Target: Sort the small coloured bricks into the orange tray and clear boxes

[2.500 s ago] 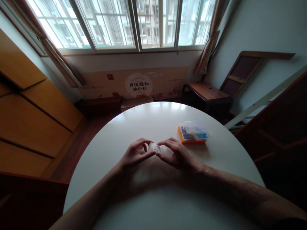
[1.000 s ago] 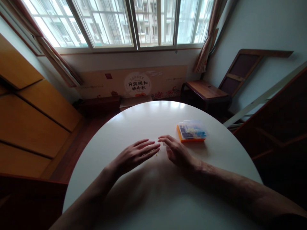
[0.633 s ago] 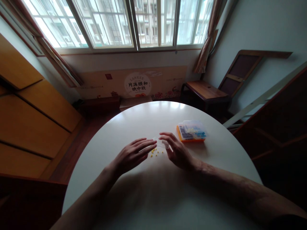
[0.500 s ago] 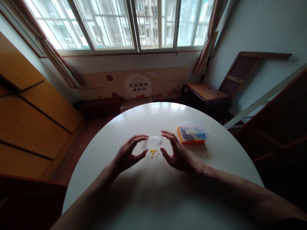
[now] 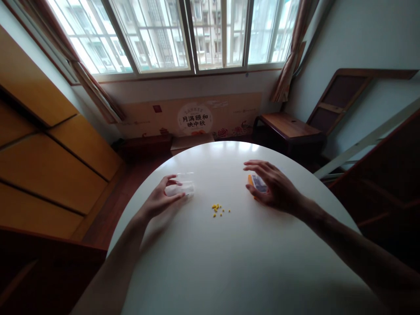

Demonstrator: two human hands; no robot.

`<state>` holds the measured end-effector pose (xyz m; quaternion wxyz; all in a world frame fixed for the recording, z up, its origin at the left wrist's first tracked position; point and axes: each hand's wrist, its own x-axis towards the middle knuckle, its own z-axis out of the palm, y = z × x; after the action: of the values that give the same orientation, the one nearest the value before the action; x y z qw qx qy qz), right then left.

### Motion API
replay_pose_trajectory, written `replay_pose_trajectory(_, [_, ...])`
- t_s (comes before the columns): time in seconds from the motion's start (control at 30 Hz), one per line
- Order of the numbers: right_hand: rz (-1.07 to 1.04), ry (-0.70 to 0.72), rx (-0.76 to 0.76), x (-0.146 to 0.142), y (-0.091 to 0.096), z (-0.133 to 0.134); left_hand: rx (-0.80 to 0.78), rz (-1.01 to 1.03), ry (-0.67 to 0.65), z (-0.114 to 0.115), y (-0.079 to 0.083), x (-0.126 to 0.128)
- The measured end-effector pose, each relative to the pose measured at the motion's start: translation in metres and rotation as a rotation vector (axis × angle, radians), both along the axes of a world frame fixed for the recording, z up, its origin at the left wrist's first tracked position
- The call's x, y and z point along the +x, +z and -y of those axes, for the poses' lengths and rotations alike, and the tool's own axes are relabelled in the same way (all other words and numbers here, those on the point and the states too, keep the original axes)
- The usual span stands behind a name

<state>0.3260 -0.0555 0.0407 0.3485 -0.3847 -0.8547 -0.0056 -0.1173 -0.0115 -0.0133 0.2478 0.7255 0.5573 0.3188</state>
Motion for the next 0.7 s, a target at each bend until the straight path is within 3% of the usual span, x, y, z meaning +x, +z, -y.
replay_pose_trajectory(0.17, [0.123, 0.009, -0.166, 0.076, -0.01, -0.021, 0.007, -0.11, -0.016, -0.004, 0.006, -0.017])
replay_pose_trajectory(0.27, [0.162, -0.006, -0.232, 0.101, -0.024, -0.026, 0.027, -0.079, 0.003, -0.007, 0.002, -0.019])
replay_pose_trajectory(0.47, [0.132, -0.017, -0.19, 0.1, -0.032, -0.03, 0.035, -0.007, -0.006, -0.009, -0.003, -0.019])
replay_pose_trajectory(0.57, [0.109, -0.015, -0.166, 0.096, -0.025, -0.031, 0.037, -0.013, -0.007, -0.008, -0.004, -0.021])
replay_pose_trajectory(0.7, [0.03, -0.01, -0.096, 0.085, -0.011, -0.023, 0.116, -0.076, 0.113, -0.007, 0.0, -0.018])
